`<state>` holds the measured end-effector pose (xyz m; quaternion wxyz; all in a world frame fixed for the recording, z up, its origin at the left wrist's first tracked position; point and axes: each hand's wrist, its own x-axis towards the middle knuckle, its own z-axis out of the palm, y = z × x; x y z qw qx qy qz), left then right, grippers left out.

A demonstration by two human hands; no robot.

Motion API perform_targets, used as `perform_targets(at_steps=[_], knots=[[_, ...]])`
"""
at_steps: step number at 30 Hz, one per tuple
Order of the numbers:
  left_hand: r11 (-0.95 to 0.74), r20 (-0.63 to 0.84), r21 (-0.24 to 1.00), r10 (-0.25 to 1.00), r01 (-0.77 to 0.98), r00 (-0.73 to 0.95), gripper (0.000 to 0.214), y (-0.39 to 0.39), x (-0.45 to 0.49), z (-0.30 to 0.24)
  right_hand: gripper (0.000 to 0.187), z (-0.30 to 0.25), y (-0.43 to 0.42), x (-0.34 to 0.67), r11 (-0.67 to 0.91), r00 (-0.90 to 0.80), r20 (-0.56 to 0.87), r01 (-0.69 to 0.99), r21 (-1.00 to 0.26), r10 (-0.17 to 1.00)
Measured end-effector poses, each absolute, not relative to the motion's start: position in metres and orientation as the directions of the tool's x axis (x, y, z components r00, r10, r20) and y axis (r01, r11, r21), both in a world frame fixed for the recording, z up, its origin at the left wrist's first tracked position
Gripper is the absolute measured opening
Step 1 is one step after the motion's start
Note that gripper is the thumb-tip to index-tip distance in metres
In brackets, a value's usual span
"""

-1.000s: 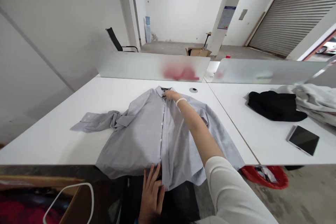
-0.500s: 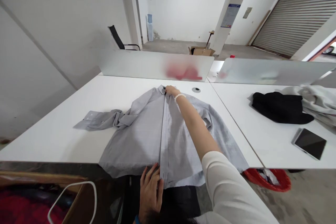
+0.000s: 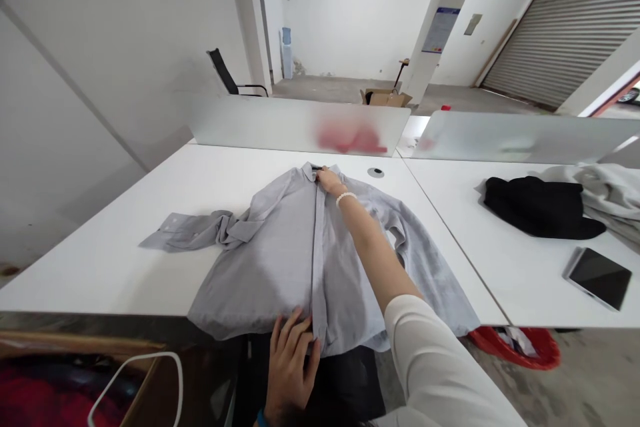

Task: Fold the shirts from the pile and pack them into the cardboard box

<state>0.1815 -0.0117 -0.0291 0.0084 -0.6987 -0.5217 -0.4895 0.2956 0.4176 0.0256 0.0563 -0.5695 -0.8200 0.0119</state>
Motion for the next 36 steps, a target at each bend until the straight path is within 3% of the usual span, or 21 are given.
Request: perform_targets(at_steps=[7, 12, 18, 22, 25, 27, 32, 36], knots=[[-0.478, 0.634, 0.372, 0.757, 0.795, 0.158, 0.013, 0.003, 0.168, -0.014, 0.034, 0.014, 0.422, 0.285, 0.237, -0.208, 0.188, 0.960, -0.148, 0.960], [-0.453, 0.625, 0.327, 0.762, 0.829, 0.170, 0.025, 0.017, 0.164, -0.009, 0.052, 0.002, 0.437, 0.297, 0.096, -0.050, 0.213, 0.973, -0.212, 0.976], [-0.477, 0.576, 0.258, 0.774, 0.840, 0.263, 0.031, 0.040, 0.163, -0.003, 0.066, -0.009, 0.459, 0.309, 0.136, -0.103, 0.139, 0.958, -0.252, 0.985], [-0.520, 0.428, 0.241, 0.815, 0.820, 0.391, 0.021, 0.065, 0.157, 0.017, 0.064, -0.008, 0.470, 0.311, 0.180, -0.152, 0.133, 0.956, -0.232, 0.979], [-0.548, 0.209, 0.181, 0.833, 0.816, 0.513, 0.019, 0.111, 0.156, 0.050, 0.064, -0.009, 0.472, 0.312, 0.199, -0.164, 0.159, 0.950, -0.241, 0.974], [-0.516, 0.098, 0.125, 0.857, 0.848, 0.507, 0.021, 0.162, 0.158, 0.074, 0.063, -0.009, 0.470, 0.313, 0.215, -0.164, 0.204, 0.942, -0.259, 0.965], [-0.342, 0.117, 0.100, 0.937, 0.934, 0.330, 0.034, 0.315, 0.159, 0.097, 0.049, -0.003, 0.462, 0.315, 0.268, -0.161, 0.310, 0.901, -0.341, 0.937], [-0.372, 0.124, 0.097, 0.925, 0.923, 0.359, 0.038, 0.401, 0.156, 0.082, 0.045, 0.002, 0.459, 0.316, 0.272, -0.143, 0.323, 0.875, -0.400, 0.936]])
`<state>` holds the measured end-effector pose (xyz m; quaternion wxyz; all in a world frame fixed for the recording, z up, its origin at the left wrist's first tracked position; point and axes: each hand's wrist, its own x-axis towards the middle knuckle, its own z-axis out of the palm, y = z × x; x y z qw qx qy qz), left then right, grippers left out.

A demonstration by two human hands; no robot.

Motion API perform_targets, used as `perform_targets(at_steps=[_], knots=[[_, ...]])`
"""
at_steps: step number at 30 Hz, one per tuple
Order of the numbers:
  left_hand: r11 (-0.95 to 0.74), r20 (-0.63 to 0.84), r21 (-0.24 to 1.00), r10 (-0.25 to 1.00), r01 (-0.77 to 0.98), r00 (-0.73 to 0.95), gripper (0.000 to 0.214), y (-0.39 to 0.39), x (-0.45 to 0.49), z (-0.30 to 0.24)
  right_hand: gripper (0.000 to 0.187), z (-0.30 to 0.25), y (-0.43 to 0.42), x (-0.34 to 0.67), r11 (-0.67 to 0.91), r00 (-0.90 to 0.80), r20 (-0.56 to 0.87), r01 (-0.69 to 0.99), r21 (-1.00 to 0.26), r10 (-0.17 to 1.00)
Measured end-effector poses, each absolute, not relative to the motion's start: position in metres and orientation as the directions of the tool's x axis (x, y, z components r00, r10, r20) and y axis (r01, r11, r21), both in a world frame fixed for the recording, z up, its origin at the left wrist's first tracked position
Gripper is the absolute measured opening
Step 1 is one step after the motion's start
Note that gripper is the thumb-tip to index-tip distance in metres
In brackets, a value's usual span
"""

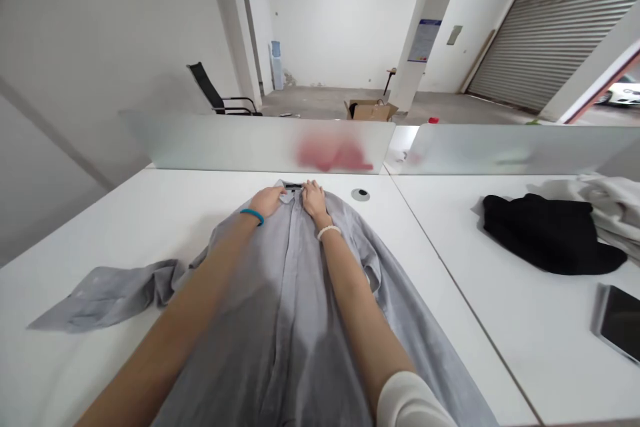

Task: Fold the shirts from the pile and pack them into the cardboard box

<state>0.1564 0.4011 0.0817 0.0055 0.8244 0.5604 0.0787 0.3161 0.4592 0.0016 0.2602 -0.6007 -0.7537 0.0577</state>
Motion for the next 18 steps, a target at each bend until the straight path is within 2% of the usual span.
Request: perform_targets(at_steps=[5, 9, 13, 18], knots=[[-0.527, 0.067, 0.040, 0.849, 0.849, 0.523, 0.040, 0.454, 0.147, 0.060, 0.048, 0.000, 0.462, 0.320, 0.267, -0.141, 0.321, 0.881, -0.391, 0.937], [-0.618, 0.020, -0.075, 0.784, 0.782, 0.621, 0.025, 0.478, 0.139, 0.054, 0.044, -0.004, 0.465, 0.321, 0.233, -0.112, 0.293, 0.877, -0.420, 0.950], [-0.622, 0.025, -0.096, 0.779, 0.777, 0.627, 0.015, 0.499, 0.140, 0.064, 0.036, -0.005, 0.468, 0.320, 0.237, -0.117, 0.273, 0.855, -0.461, 0.955], [-0.580, 0.052, -0.076, 0.810, 0.811, 0.584, 0.026, 0.514, 0.150, 0.069, 0.037, 0.000, 0.473, 0.321, 0.198, -0.008, 0.314, 0.794, -0.576, 0.949]])
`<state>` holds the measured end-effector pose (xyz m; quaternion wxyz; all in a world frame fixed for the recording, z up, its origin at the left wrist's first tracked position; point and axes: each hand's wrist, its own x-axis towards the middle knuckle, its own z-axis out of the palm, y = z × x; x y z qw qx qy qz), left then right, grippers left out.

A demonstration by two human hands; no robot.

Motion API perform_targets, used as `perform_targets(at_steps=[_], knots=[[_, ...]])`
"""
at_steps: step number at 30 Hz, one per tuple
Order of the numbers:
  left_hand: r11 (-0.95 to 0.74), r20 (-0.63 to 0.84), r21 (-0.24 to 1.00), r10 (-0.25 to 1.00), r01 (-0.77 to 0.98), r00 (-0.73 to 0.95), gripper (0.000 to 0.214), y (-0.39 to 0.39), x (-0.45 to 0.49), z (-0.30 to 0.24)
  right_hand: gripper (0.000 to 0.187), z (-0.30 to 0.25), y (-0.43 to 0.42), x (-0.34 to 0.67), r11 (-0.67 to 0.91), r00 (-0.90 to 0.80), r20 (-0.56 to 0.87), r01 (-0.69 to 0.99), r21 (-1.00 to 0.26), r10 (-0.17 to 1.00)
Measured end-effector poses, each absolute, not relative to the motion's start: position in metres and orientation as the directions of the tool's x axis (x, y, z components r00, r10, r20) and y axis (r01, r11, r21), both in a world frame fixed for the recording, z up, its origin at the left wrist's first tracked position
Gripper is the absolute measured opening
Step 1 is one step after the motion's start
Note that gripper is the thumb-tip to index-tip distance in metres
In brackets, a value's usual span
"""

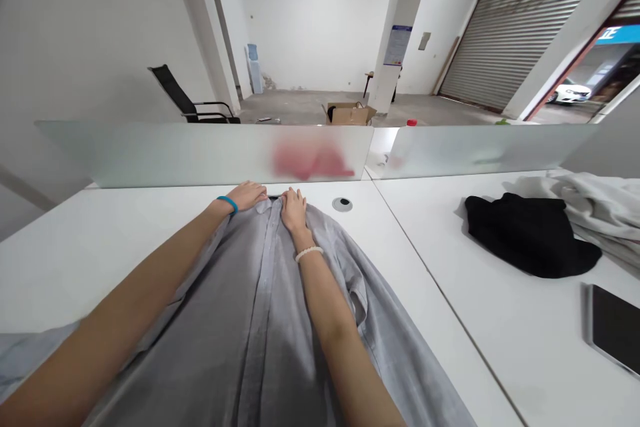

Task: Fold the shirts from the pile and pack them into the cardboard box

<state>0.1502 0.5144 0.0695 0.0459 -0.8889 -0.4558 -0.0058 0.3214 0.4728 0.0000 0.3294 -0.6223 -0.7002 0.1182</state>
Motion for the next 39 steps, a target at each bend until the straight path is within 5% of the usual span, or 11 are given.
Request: perform_targets(at_steps=[12, 21, 26, 39], knots=[[-0.385, 0.208, 0.005, 0.903, 0.923, 0.375, 0.034, 0.511, 0.153, 0.008, 0.035, -0.009, 0.470, 0.315, 0.192, -0.075, 0.278, 0.887, -0.420, 0.958], [-0.302, 0.363, 0.042, 0.893, 0.952, 0.267, 0.031, 0.478, 0.169, 0.022, 0.032, -0.005, 0.467, 0.311, 0.166, -0.054, 0.286, 0.907, -0.386, 0.957], [-0.202, 0.137, 0.070, 0.972, 0.977, 0.192, 0.036, 0.442, 0.186, 0.026, 0.039, -0.006, 0.466, 0.311, 0.166, -0.059, 0.273, 0.908, -0.386, 0.960], [-0.096, -0.099, 0.358, 0.985, 0.929, 0.140, 0.031, 0.394, 0.178, 0.033, 0.067, -0.002, 0.465, 0.313, 0.173, -0.091, 0.221, 0.907, -0.385, 0.971]])
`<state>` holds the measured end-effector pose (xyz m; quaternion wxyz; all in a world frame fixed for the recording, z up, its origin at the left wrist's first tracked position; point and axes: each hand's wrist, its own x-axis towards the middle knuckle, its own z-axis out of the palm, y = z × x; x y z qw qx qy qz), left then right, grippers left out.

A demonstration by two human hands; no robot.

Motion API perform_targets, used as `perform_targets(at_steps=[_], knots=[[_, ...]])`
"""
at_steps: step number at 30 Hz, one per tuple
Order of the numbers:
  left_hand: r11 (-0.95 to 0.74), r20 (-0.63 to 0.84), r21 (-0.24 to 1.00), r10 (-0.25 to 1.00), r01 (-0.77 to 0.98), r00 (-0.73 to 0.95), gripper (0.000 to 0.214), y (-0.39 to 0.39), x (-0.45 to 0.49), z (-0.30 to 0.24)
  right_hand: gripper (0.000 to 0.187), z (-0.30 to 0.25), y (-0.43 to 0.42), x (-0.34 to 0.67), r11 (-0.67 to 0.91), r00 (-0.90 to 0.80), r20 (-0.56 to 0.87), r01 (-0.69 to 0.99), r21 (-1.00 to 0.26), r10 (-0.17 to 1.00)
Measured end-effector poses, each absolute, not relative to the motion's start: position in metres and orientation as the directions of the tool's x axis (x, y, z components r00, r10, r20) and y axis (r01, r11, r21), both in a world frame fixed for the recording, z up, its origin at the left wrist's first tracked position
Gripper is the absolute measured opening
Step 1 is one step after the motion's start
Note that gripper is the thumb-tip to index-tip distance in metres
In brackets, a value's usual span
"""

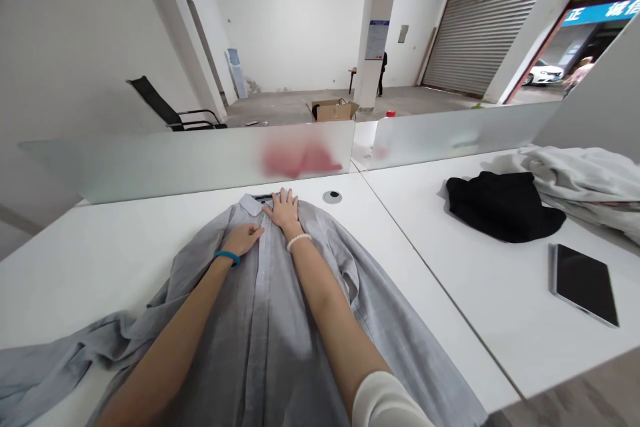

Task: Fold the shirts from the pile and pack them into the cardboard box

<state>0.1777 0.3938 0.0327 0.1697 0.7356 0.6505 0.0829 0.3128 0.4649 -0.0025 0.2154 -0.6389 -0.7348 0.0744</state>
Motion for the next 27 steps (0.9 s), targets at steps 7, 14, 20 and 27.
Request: perform_targets(at_steps=[7, 14, 20, 27], knots=[[0.020, -0.024, 0.349, 1.000, 0.937, -0.012, 0.029, 0.360, 0.182, 0.027, 0.068, -0.005, 0.466, 0.311, 0.163, -0.077, 0.234, 0.913, -0.374, 0.969], [-0.177, 0.325, 0.187, 0.939, 0.966, 0.109, 0.039, 0.324, 0.195, 0.007, 0.070, -0.008, 0.471, 0.310, 0.172, -0.073, 0.249, 0.899, -0.403, 0.966], [-0.218, 0.150, 0.023, 0.966, 0.976, 0.213, 0.058, 0.311, 0.191, -0.008, 0.056, 0.006, 0.459, 0.320, 0.192, 0.079, 0.300, 0.610, -0.769, 0.951], [-0.221, 0.082, 0.048, 0.973, 0.974, 0.217, 0.062, 0.314, 0.192, 0.000, 0.032, 0.054, 0.390, 0.395, 0.184, 0.140, 0.242, 0.335, -0.924, 0.960]])
